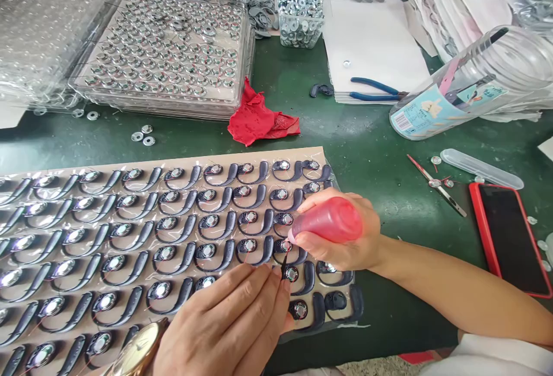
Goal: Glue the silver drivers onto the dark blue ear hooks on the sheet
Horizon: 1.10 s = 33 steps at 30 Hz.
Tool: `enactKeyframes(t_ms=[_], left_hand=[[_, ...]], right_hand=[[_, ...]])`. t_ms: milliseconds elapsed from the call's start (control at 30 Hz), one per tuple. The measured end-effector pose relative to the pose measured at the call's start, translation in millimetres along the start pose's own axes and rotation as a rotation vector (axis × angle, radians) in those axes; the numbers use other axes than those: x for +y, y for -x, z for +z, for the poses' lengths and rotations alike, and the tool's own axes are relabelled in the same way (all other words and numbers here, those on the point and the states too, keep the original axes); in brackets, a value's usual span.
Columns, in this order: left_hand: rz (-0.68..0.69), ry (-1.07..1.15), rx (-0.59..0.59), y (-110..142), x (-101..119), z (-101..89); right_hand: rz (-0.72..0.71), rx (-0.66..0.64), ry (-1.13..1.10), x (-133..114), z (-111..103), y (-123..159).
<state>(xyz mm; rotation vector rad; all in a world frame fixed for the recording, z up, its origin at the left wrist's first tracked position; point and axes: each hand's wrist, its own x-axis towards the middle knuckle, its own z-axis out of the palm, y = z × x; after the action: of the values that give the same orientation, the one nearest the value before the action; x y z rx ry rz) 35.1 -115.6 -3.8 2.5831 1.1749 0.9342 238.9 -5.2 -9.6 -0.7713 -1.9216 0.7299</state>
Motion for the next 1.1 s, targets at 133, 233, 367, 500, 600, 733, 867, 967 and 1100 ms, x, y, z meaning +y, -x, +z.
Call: enactKeyframes(t_ms=[133,233,367,500,600,733,867,967,1100], left_hand=[[0.002,0.014,-0.007,1.5,-0.8,-0.9],[0.003,0.017,0.002,0.6,-0.5,-0.7],[-0.014,0.021,0.007,-0.6,-0.5,0.6],[-0.006,0.014,0.008,-5.4,-1.4,-3.7],[0.018,-0.021,-0.075,-11.9,-2.2,-10.4],[0.032,-0.047,-0.088,-16.5,-3.6,-13.5],[0.035,-0.031,-0.107,-15.3,-4.6,-11.9],[0.046,-0.033,-0.117,-14.1,-5.1,-12.1],[0.044,-0.032,-0.101,-13.6,-6.2,-12.9]], right_hand=[[0.047,0.02,-0.022,2.4,1.7,3.0],[0.126,0.023,-0.114,0.5,2.8,3.4],[0.402,0.01,-0.464,-9.0,-6.9,-6.4],[0.801,-0.257,-0.862,-19.6,-26.2,-21.5],[0.986,-0.438,-0.991,-22.5,-32.9,-26.1],[1.023,-0.436,-1.034,-19.6,-29.6,-24.0],[0.989,-0.391,-0.991,-12.7,-25.9,-20.1],[0.961,-0.392,-0.937,-6.1,-23.3,-16.4],[0.907,-0.311,-0.892,-2.4,-18.0,-9.9]])
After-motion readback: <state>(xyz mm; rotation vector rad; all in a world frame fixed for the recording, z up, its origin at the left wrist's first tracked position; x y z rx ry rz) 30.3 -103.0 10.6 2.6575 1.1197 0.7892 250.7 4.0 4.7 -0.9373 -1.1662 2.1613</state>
